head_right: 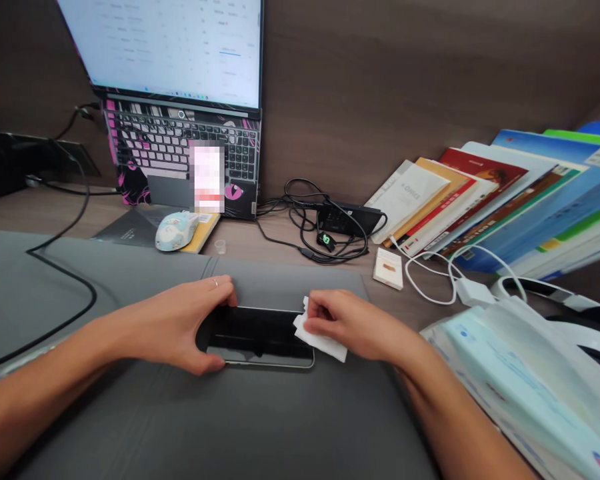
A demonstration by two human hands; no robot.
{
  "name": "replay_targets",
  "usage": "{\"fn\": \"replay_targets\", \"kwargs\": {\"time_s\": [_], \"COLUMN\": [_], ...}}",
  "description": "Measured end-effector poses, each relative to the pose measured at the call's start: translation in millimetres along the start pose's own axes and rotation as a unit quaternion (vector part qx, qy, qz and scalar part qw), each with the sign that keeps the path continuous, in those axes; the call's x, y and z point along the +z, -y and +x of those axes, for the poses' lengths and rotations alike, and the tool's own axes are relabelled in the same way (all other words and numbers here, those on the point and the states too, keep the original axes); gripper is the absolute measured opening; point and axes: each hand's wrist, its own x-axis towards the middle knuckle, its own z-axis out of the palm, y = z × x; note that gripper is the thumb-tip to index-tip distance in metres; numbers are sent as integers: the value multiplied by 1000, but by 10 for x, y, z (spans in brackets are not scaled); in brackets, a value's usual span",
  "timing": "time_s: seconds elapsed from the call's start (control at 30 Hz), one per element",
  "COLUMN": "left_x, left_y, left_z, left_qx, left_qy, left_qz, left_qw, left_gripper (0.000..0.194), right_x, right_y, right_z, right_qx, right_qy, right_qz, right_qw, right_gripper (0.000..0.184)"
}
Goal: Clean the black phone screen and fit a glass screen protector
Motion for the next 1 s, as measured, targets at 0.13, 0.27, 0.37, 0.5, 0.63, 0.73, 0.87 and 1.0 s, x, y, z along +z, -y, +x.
{"fn": "replay_targets", "kwargs": {"time_s": [0.13, 0.27, 0.37, 0.5, 0.63, 0.73, 0.87, 1.0], "left_x": [-5, -14, -10, 7, 13, 6, -6, -14], "left_y": [1, -23, -22, 2, 9, 8, 9, 0], "left_z": [4, 9, 10, 6, 2, -1, 2, 4], "left_qx": [6, 3, 5, 10, 7, 7, 5, 4], "left_qy": [-3, -2, -1, -5, -7, -5, 2, 3], "left_qz": [-1, 6, 6, 1, -1, 0, 1, 1], "left_qw": [1000, 1000, 1000, 1000, 1000, 1000, 1000, 1000], "left_gripper": [50, 48, 47, 49, 49, 49, 49, 49], "right_x": [31, 65, 93, 102, 68, 39, 25, 47], "right_y": [76, 179, 203, 152, 91, 72, 53, 50], "right_z": [-13, -78, -102, -89, -87, -94, -72, -14], "right_qx": [-11, -27, -31, -24, -15, -21, -29, -39], "right_qy": [-1, 19, 26, 24, 15, 1, -24, -59], "right_qz": [-27, -52, -54, -44, -49, -64, -83, -90], "right_qw": [1000, 998, 998, 998, 999, 998, 996, 993], "right_gripper": [30, 26, 24, 25, 26, 28, 31, 31]}}
